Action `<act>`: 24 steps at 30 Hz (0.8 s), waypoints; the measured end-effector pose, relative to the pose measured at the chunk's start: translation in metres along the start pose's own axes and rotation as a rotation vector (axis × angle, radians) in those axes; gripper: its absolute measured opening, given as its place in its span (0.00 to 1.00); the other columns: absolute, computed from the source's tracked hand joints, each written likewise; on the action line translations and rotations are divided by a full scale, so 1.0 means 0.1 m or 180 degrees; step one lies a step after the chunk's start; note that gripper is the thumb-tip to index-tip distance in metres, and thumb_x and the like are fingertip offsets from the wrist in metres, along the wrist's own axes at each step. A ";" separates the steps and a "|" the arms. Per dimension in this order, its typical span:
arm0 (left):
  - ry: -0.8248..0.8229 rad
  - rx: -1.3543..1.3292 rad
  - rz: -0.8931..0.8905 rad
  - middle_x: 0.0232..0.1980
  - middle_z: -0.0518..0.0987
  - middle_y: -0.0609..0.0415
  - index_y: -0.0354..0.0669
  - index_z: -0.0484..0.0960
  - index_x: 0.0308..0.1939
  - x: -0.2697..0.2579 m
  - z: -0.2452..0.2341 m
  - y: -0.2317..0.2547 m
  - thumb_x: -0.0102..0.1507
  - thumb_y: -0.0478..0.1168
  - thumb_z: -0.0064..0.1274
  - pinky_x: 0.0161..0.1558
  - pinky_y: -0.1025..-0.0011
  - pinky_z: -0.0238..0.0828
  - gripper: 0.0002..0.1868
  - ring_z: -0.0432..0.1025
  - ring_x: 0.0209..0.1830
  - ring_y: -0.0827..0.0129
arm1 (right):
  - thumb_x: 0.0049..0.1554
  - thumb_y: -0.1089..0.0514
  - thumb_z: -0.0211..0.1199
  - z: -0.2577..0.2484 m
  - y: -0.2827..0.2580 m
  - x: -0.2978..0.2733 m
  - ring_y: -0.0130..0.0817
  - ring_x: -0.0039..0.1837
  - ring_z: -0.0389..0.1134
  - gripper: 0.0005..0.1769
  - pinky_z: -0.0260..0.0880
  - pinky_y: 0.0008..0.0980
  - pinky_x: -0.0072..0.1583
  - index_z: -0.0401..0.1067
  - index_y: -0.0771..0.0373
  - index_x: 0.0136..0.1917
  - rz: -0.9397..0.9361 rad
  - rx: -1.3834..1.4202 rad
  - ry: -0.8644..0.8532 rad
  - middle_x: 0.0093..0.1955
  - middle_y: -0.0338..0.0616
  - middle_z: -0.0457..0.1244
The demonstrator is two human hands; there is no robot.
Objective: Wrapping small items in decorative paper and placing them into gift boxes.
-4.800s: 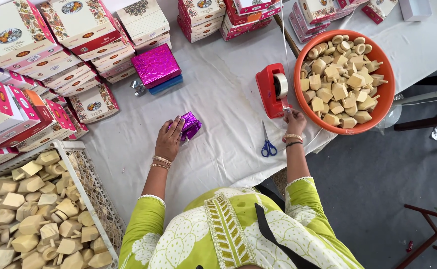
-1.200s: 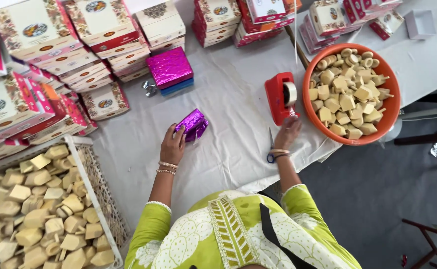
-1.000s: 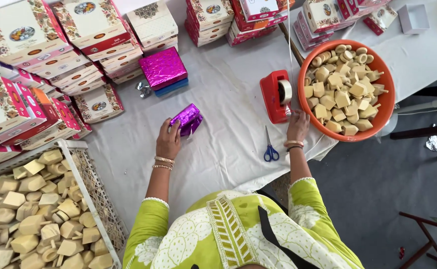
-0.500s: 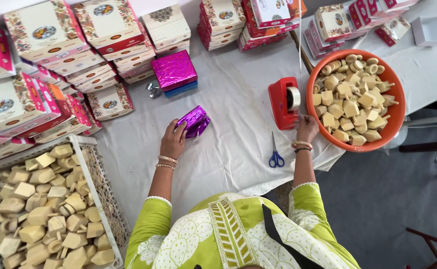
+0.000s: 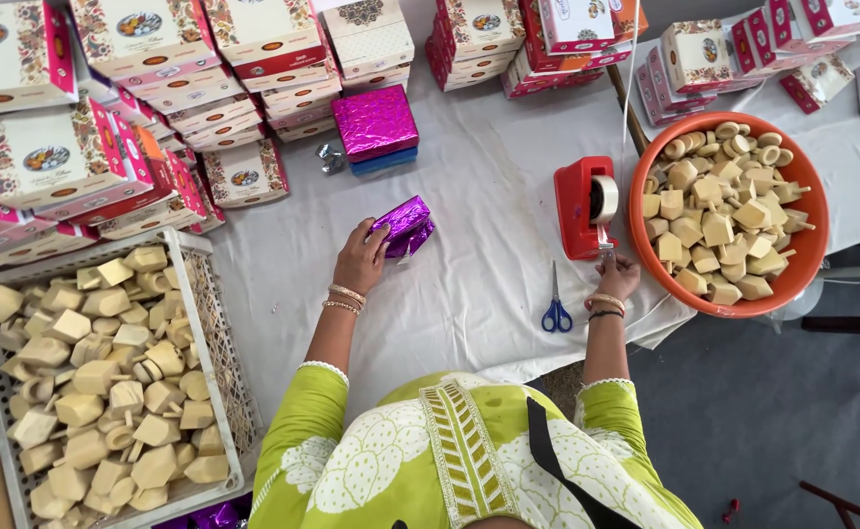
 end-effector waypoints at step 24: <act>-0.0031 -0.0054 0.0003 0.59 0.75 0.49 0.44 0.79 0.55 0.01 0.05 0.00 0.63 0.34 0.58 0.54 0.61 0.76 0.16 0.74 0.57 0.54 | 0.71 0.63 0.51 0.30 0.08 -0.11 0.25 0.45 0.64 0.03 0.72 0.27 0.50 0.61 0.64 0.54 -0.1190 -0.0199 -0.0507 0.47 0.39 0.62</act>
Point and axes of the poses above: each hand's wrist, its own x-axis towards the middle knuckle, its own z-axis out of the palm, y = z × x, the point moved 9 cm from there along x, towards the middle knuckle
